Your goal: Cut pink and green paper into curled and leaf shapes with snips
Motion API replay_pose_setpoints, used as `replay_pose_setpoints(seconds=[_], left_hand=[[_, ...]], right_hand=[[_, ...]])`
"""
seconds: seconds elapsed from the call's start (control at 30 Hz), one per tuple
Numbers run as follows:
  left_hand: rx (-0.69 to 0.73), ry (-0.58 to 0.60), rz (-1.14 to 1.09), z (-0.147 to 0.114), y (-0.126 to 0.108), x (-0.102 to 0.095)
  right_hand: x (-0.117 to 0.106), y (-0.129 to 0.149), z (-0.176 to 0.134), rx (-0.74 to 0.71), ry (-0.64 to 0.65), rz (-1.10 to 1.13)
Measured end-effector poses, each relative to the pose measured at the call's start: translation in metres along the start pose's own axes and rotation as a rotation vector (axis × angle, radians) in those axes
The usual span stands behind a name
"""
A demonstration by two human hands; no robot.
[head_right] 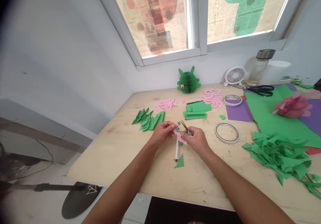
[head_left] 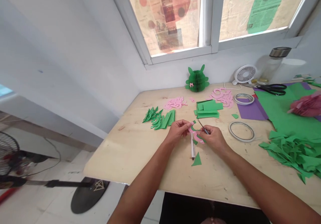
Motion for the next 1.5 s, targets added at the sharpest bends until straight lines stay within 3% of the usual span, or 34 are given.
replay_pose_setpoints(seconds=[0.2,0.37,0.6,0.73,0.8,0.97,1.1,1.27,1.5], left_hand=[[-0.016,-0.090,0.062,0.001,0.004,-0.001],[-0.032,-0.157,0.154,-0.020,0.005,-0.008],[0.010,-0.357,0.383,-0.052,0.003,-0.034],[0.077,-0.464,0.438,-0.060,-0.004,-0.035],[0.080,-0.435,0.414,-0.063,-0.009,-0.026],[-0.019,-0.218,0.296,-0.064,-0.018,0.000],[-0.063,-0.166,0.233,-0.060,-0.017,0.008],[-0.082,-0.189,0.163,-0.061,-0.013,-0.001],[-0.066,-0.323,0.047,-0.065,-0.011,-0.034]], right_hand=[[-0.003,-0.002,0.001,0.022,-0.040,0.069],[-0.009,-0.005,0.004,0.030,-0.055,0.100],[-0.007,-0.001,-0.001,0.033,0.110,0.130],[-0.007,0.001,-0.005,0.031,0.200,0.138],[-0.007,0.002,-0.006,0.019,0.235,0.142],[-0.007,0.003,-0.008,-0.015,0.306,0.130],[-0.007,0.004,-0.011,-0.051,0.355,0.114],[-0.006,0.001,-0.010,-0.058,0.359,0.096],[-0.006,-0.005,-0.002,-0.015,0.249,0.087]])
Point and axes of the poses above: each hand's wrist, its own z-axis towards the middle knuckle, its own x-axis out of the palm, y = z × x, the point moved 1 cm from there along z, towards the middle knuckle, and after that the axes turned 6 degrees about -z, right-handed, at the moved point
